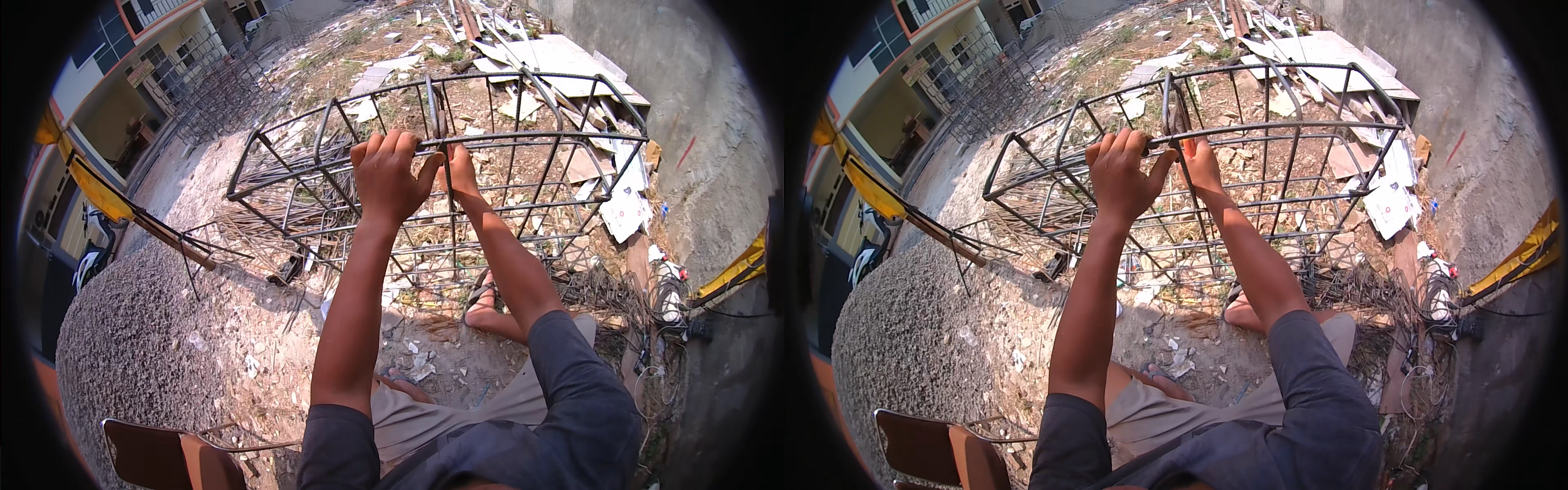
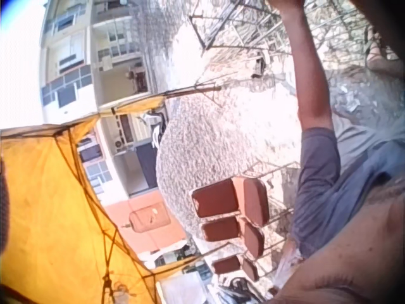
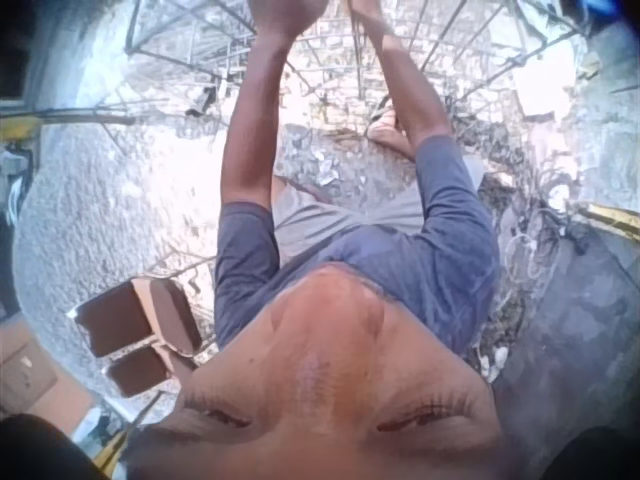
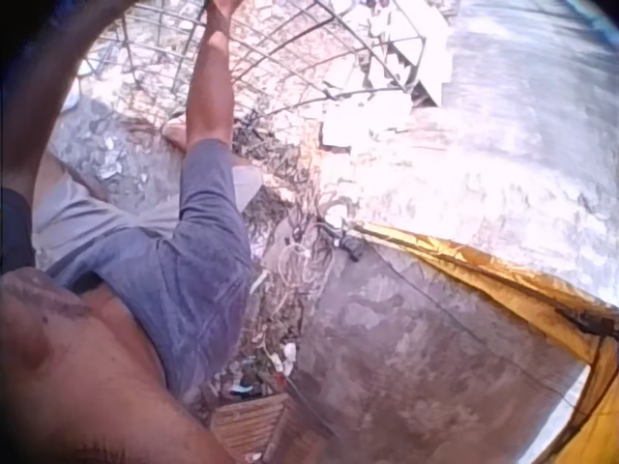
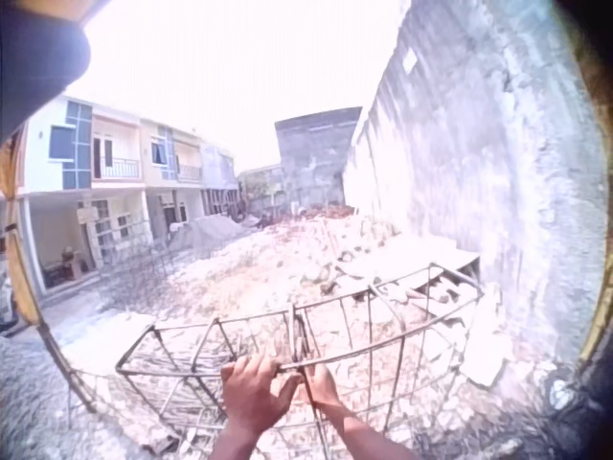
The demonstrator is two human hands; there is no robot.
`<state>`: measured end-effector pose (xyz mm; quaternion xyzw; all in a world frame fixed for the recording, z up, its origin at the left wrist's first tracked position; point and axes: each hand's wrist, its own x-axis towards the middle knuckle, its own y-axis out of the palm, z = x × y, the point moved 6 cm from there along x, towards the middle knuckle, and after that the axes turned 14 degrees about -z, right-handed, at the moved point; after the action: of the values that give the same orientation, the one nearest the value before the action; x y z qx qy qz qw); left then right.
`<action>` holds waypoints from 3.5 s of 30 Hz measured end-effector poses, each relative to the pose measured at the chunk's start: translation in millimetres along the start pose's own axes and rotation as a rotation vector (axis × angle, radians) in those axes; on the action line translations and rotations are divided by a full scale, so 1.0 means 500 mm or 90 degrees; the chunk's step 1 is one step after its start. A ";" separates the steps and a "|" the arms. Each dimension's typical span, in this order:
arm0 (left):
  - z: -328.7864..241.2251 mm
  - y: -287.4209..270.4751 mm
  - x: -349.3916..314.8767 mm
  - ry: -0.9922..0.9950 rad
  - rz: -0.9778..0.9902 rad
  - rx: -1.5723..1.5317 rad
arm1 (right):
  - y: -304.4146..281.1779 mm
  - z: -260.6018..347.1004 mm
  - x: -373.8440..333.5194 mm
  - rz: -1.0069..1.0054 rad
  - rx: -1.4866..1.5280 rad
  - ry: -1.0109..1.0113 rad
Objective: The person sits on the ground and assembles a metal cage frame by inserting metal rods into the structure and securing them with wire ties using pliers. The person repeatedly wraps wire around the joints and twists it to fasten the components together.
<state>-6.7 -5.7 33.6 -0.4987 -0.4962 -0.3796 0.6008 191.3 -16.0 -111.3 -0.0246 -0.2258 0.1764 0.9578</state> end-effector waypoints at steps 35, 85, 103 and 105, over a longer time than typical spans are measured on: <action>0.010 -0.024 -0.010 0.047 0.060 0.022 | -0.088 -0.025 -0.079 0.125 0.347 0.600; 0.037 0.029 0.023 0.027 0.192 0.061 | -0.293 -0.370 -0.783 -0.032 0.087 0.379; 0.039 0.044 0.034 -0.035 0.120 0.045 | -0.296 -0.512 -0.923 0.364 -0.466 0.267; 0.046 0.049 0.039 -0.041 0.147 0.070 | -0.297 -0.511 -0.912 0.320 -0.467 0.289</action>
<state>15.7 22.7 47.4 -0.5309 -0.4746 -0.2639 0.6505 -28.8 -305.7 -514.9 -0.4512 -0.0455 0.3012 0.8388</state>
